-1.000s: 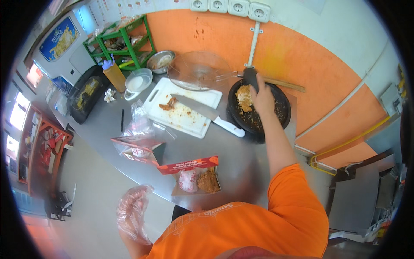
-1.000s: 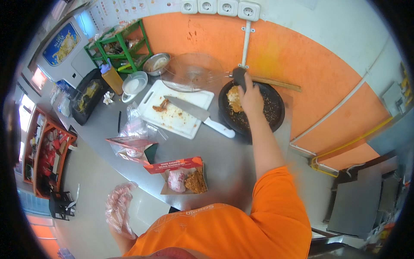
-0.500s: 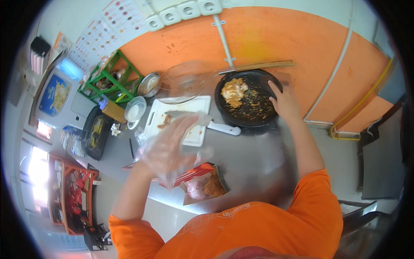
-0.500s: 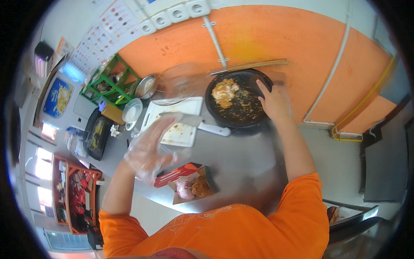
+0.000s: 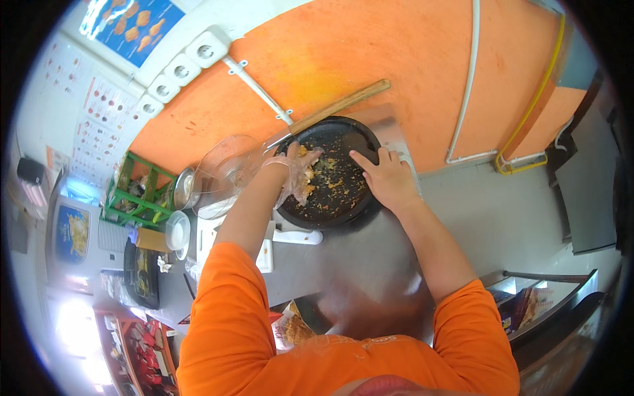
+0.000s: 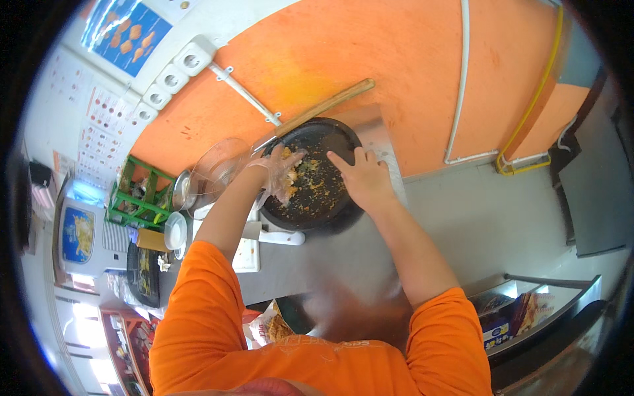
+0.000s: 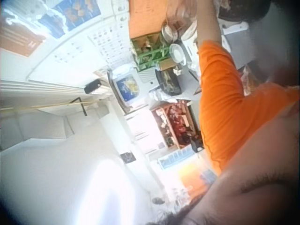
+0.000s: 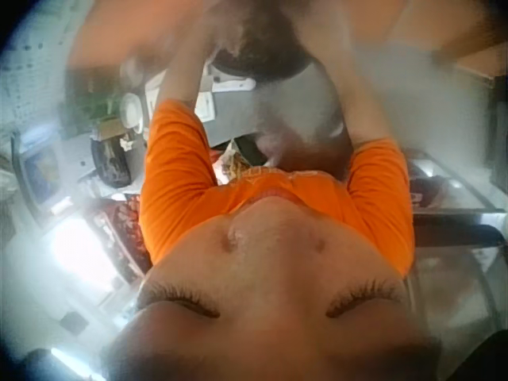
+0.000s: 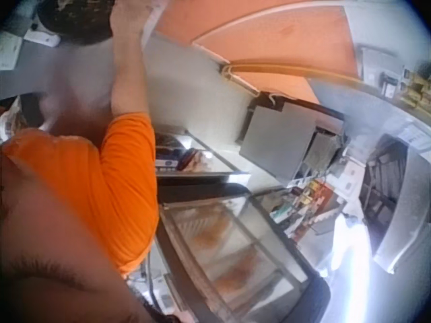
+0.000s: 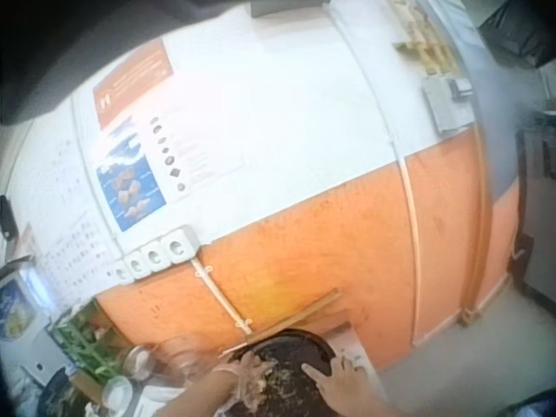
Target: The person assembles takeout orders by placing fried chicken and scrambled eggs into branded boxes, adding condiment packets, and handling order receipts. The person writes on a receipt and places it into a plastic bag with the completed order.
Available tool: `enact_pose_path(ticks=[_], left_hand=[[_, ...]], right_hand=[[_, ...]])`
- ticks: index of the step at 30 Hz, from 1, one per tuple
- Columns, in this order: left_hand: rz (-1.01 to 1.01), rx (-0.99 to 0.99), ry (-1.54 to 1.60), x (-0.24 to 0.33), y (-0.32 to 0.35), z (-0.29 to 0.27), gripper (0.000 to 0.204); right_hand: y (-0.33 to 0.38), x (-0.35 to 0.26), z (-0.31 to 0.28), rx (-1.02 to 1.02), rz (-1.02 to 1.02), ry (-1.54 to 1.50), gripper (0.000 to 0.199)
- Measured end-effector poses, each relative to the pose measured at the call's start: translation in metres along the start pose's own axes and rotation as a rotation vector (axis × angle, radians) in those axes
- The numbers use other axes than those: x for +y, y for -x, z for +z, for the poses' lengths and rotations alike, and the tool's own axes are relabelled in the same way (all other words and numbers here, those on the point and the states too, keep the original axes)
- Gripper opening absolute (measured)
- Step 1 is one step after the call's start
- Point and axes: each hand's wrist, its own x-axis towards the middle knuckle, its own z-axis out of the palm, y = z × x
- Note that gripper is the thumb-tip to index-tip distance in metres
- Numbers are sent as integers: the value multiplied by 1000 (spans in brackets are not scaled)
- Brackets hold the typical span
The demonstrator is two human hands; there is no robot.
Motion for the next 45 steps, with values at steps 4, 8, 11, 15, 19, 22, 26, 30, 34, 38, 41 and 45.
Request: enact_pose_path(ticks=[4,8,11,15,19,22,26,30,34,38,41,45], left_hand=[[8,-6,105,-10,-11,16,90],[-88,194,212,-10,-14,38,66],[-86,271,246,-11,-4,48,62],[158,371,1000,-40,46,51,67],[376,643,1557,-80,172,86,56],[242,811,1809,-90,272,131,51],[159,1077,2072,-78,385,227,61],[-105,1203,2350,-59,421,333,60],[-2,1170,2536,-50,406,404,57],[-151,1088,2497,-65,360,420,56],[-188,1293,2065,-80,329,420,50],[163,1408,1945,-106,299,433,44]], right_hand=[[3,4,2,-36,-6,-35,54],[5,0,8,37,-38,49,58],[6,-5,10,0,-48,111,60],[7,-12,8,3,-92,201,57],[8,-21,8,-65,-256,470,52],[3,-40,0,-231,-258,451,45],[10,-98,-48,-62,-316,44,40],[64,-191,-123,-435,-538,-853,22],[152,-310,-109,-929,-1022,-1023,14],[182,-414,-43,-474,-1295,39,18],[183,-471,-3,-568,-1216,575,31],[180,-491,48,-631,-998,964,38]])
